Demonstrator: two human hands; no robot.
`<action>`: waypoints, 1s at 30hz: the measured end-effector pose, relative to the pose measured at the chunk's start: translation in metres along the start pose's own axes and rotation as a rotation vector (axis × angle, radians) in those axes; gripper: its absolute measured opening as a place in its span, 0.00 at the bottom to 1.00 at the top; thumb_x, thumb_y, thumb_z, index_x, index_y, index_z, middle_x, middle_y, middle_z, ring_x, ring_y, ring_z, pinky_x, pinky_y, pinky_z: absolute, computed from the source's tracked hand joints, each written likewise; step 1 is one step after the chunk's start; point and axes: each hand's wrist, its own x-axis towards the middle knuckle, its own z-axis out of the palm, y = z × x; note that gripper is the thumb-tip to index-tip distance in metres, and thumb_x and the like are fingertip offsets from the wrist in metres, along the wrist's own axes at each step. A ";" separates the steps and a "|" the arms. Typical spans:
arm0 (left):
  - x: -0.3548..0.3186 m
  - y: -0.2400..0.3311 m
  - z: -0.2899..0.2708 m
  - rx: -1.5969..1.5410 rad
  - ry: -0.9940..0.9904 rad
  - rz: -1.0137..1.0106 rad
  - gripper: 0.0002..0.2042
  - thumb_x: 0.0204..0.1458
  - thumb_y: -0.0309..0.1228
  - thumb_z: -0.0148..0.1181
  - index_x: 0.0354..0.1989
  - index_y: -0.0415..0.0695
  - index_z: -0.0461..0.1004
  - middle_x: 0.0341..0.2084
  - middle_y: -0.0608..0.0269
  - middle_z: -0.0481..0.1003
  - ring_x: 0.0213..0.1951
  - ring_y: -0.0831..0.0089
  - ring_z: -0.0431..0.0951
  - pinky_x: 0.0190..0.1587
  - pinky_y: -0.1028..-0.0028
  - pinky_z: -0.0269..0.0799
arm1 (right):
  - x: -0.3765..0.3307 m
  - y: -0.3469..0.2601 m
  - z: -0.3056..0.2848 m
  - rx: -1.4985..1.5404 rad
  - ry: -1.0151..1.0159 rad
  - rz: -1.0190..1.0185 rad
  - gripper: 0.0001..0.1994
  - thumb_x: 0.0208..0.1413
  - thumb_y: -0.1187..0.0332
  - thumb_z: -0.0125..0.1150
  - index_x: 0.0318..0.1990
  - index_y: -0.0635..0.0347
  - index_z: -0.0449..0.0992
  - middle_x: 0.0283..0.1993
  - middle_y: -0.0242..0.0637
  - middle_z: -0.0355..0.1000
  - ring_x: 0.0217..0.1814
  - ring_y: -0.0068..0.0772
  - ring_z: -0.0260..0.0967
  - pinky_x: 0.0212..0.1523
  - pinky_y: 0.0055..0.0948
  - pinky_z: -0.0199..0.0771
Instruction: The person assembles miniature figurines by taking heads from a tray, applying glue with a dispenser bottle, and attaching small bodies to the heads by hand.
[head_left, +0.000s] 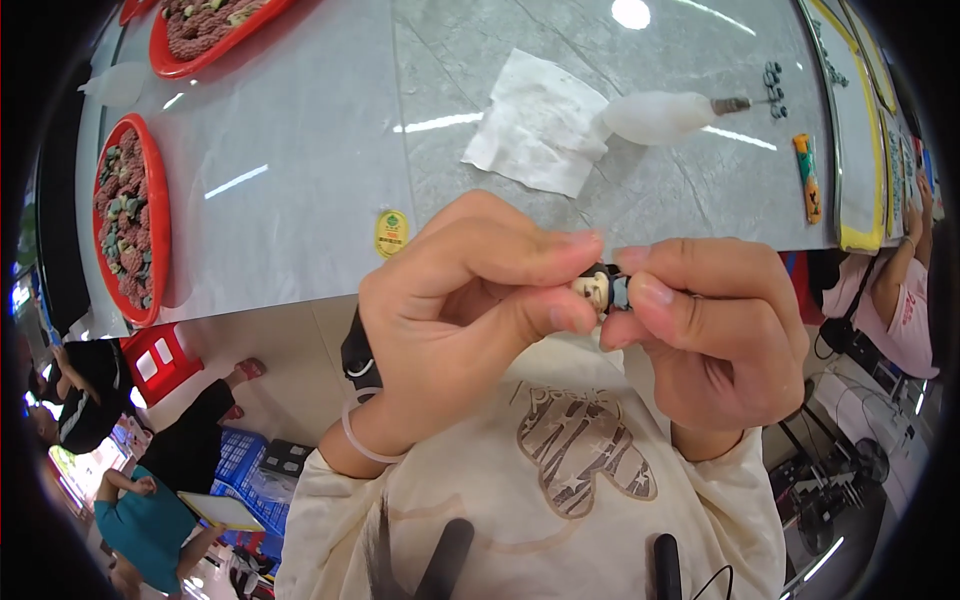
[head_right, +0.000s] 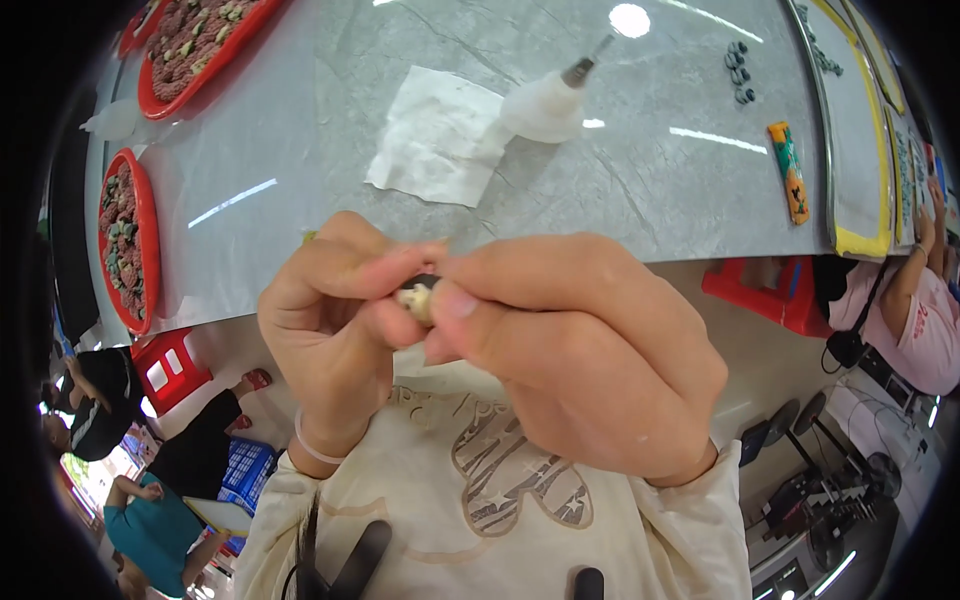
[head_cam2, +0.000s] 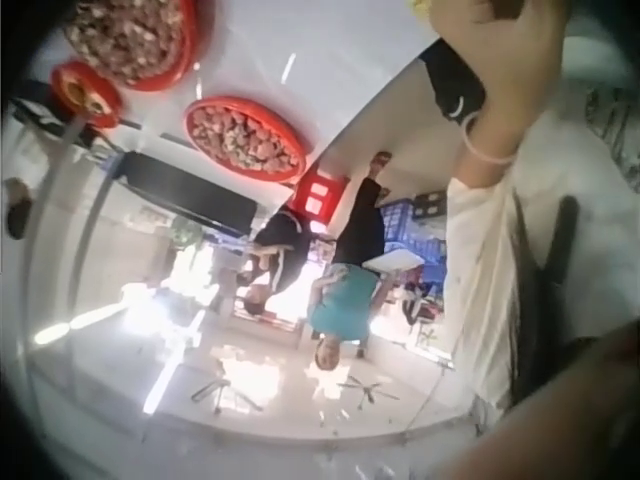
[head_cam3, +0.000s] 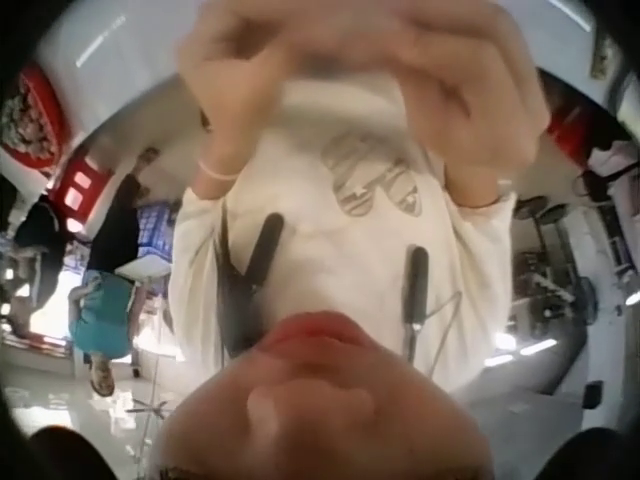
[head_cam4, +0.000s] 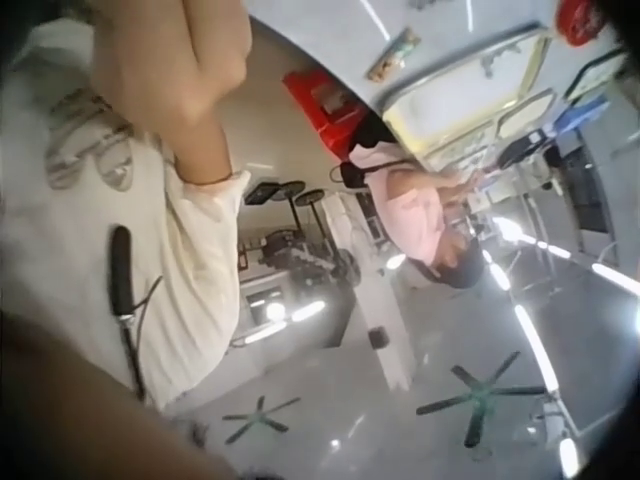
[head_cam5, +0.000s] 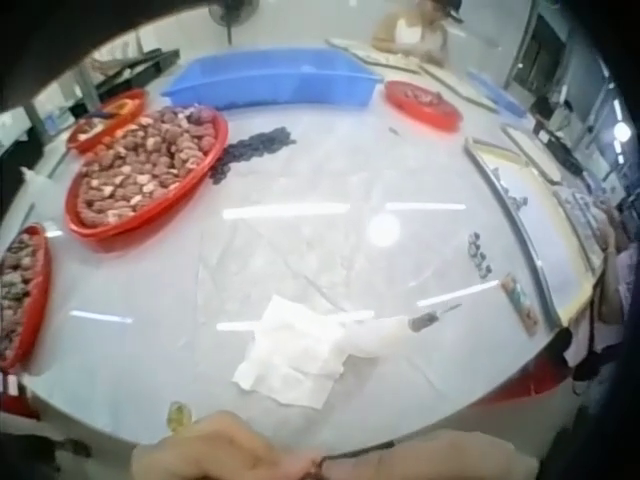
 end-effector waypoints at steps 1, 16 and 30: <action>0.001 0.003 -0.002 0.029 -0.015 -0.052 0.16 0.36 0.32 0.64 0.32 0.35 0.70 0.25 0.60 0.69 0.28 0.77 0.69 0.31 0.82 0.65 | 0.001 0.001 0.002 -0.005 0.003 0.012 0.11 0.34 0.84 0.62 0.28 0.67 0.68 0.27 0.48 0.67 0.23 0.27 0.67 0.20 0.18 0.70; 0.030 0.113 -0.214 1.200 0.621 0.032 0.10 0.42 0.24 0.55 0.35 0.38 0.70 0.30 0.61 0.69 0.30 0.77 0.70 0.33 0.79 0.66 | -0.004 0.013 0.018 -0.218 0.020 0.021 0.17 0.53 0.57 0.47 0.36 0.66 0.69 0.40 0.48 0.61 0.39 0.37 0.59 0.32 0.27 0.62; 0.171 0.092 -0.193 1.483 -0.075 0.128 0.11 0.45 0.33 0.53 0.32 0.39 0.69 0.23 0.58 0.71 0.28 0.70 0.71 0.32 0.72 0.64 | -0.005 0.018 0.000 -0.177 0.108 0.111 0.06 0.48 0.76 0.49 0.33 0.68 0.69 0.32 0.40 0.63 0.26 0.22 0.55 0.25 0.17 0.56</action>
